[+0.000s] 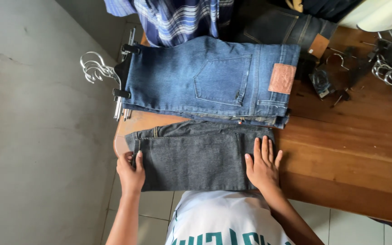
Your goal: Folding denim jeans and attaching them to garment hangers on a wooden workspace.
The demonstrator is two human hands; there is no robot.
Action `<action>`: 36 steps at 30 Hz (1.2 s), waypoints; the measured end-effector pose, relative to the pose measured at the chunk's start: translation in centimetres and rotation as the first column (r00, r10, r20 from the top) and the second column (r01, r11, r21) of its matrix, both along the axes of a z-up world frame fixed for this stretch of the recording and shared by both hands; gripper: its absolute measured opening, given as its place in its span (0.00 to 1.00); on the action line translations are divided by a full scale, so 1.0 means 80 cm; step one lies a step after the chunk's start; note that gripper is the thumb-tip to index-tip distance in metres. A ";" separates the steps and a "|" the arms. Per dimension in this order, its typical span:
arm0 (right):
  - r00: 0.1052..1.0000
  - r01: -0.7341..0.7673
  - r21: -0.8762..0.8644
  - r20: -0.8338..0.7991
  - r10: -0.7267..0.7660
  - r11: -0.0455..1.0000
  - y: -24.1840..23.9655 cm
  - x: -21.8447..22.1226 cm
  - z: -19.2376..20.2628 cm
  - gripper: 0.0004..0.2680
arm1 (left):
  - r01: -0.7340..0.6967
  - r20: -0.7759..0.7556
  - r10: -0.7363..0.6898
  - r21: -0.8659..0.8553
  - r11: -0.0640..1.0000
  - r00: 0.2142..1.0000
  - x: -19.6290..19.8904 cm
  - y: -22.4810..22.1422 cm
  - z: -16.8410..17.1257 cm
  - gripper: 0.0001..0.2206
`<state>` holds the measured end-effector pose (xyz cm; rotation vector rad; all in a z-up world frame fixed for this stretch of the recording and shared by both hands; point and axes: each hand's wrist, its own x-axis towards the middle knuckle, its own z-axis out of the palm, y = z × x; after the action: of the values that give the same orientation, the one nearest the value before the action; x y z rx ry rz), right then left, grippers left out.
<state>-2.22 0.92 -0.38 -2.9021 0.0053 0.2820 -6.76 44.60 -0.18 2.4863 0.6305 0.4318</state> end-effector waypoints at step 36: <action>0.979 0.200 -0.017 -0.048 -0.200 0.980 -0.400 -0.050 0.011 0.26 | 0.203 -0.277 -0.139 0.218 0.955 0.951 0.046 -0.407 -0.026 0.17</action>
<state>-6.25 -31.06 0.50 -2.8757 0.3065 0.3185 -3.06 12.02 -2.27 2.8347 0.4747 0.1219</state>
